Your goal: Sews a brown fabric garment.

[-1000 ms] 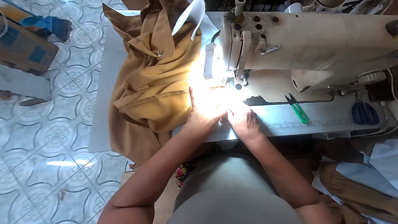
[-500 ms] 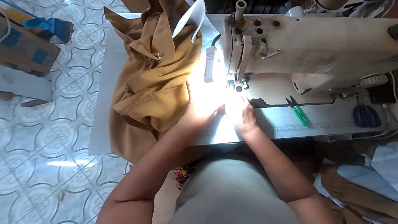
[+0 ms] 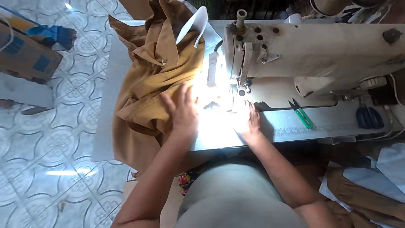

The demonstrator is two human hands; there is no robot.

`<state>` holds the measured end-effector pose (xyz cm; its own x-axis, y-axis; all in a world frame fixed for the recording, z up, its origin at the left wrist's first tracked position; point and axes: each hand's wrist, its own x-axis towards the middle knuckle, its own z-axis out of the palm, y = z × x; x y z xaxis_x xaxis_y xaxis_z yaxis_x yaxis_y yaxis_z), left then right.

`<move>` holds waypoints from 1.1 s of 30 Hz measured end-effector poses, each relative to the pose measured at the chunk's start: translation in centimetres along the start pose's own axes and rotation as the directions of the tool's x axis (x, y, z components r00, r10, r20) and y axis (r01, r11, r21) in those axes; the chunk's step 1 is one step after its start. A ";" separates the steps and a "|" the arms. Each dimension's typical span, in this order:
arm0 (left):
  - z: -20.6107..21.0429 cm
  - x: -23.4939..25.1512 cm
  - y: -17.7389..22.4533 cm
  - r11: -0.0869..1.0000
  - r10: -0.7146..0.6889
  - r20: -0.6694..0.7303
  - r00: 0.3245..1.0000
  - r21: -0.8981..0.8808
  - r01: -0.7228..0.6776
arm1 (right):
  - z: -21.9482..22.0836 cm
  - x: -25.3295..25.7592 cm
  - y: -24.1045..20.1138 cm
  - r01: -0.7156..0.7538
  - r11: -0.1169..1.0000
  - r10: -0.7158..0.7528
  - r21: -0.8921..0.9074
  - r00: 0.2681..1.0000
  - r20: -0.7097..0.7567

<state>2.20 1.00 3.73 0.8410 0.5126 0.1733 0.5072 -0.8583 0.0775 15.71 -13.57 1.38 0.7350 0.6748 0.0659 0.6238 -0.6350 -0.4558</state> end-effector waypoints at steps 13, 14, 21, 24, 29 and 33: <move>-5.8 -1.8 -9.2 0.815 -0.096 0.149 0.984 -0.556 0.164 | -1.6 3.7 0.0 -0.340 0.292 0.253 0.894 0.929 0.271; -5.8 -1.2 -9.6 0.799 -0.090 0.151 0.984 -0.579 0.162 | -2.1 2.5 -0.1 -0.351 0.280 0.250 0.894 0.925 0.285; -7.8 0.3 -9.9 0.828 -0.098 0.189 0.977 -0.529 0.185 | -3.0 -3.4 1.0 -0.195 0.635 0.082 0.747 0.979 0.186; -7.4 0.6 -10.9 0.845 -0.126 0.215 0.968 -0.487 0.218 | -2.4 -5.0 1.6 -0.267 0.630 0.127 0.729 0.962 0.242; -7.6 0.3 -10.3 0.857 -0.119 0.232 0.966 -0.468 0.218 | -3.1 -3.2 0.6 0.106 0.926 -0.056 0.361 0.988 -0.146; -8.5 -0.4 -8.9 0.937 -0.131 0.198 0.971 -0.296 0.186 | -2.3 -1.8 -1.4 0.036 0.971 -0.032 0.237 0.999 -0.024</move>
<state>-4.29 8.27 11.31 0.7878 0.6149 -0.0358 0.5763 -0.7154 0.3951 14.14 -14.74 3.99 0.7213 0.6851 0.1019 0.5694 -0.5027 -0.6504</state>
